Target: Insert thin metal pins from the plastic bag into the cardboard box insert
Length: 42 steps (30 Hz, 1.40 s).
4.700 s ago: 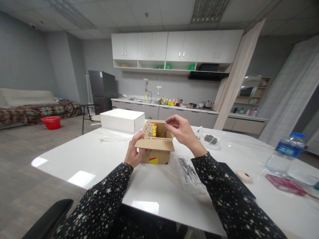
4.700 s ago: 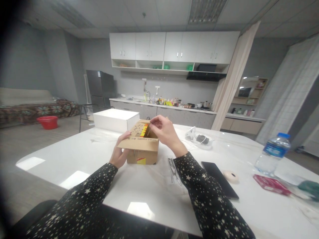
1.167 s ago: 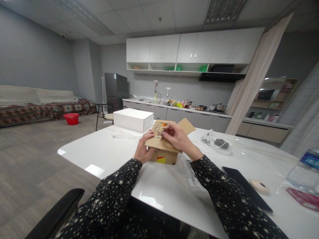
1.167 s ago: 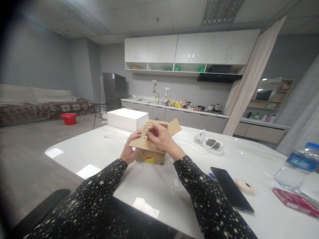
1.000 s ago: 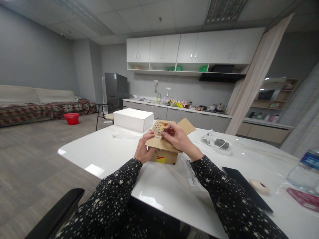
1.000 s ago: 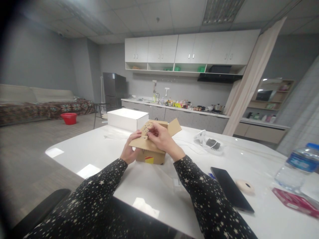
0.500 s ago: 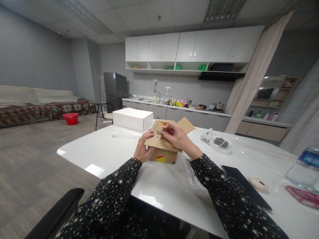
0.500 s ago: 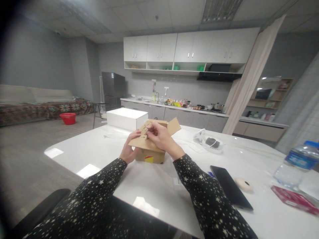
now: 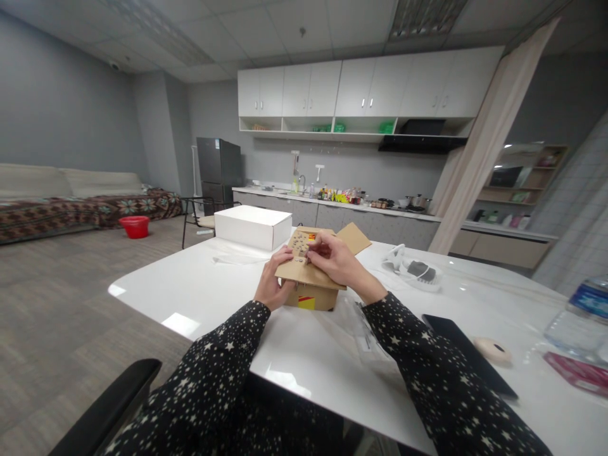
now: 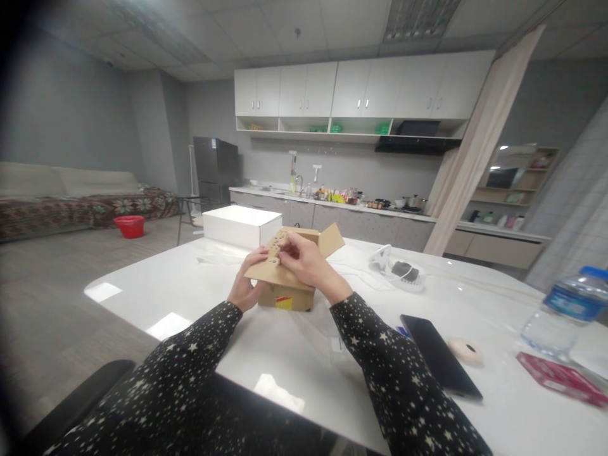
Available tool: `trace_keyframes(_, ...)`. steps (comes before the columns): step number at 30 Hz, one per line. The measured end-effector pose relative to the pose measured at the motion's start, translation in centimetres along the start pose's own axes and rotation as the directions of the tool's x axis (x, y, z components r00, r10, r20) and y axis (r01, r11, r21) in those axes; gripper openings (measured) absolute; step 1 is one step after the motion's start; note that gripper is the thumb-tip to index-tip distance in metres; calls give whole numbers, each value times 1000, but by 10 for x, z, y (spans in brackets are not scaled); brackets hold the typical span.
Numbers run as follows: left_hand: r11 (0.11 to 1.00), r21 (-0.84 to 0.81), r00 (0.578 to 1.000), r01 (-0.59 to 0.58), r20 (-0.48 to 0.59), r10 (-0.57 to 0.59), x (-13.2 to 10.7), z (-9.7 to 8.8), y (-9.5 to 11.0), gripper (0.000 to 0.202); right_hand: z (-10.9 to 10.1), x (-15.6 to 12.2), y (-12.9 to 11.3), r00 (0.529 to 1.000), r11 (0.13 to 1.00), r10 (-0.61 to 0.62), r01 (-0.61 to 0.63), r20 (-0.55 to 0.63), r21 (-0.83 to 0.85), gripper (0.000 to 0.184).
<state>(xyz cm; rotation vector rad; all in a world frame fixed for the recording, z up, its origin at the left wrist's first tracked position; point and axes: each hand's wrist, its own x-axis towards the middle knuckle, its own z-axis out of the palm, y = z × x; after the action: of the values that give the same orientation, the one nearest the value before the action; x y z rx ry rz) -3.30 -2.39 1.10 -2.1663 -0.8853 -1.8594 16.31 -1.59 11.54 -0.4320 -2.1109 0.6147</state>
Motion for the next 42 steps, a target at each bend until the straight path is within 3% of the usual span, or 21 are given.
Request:
trace_keyframes(22,1000,-3,1000,-13,1,13,1,0,2,43,1,0,3,1000,1000,5,-5,-9,1,16)
trace_keyframes(30,1000,-2,1000,-12,5,12,0,0,0,44,0,-3,3,999,994,-44,46,25,-101,3)
trace_keyframes(42,1000,-5,1000,2,3,-2,1,1,1,44,-11,-4,-8,986,957,-112,141,122,-253,18)
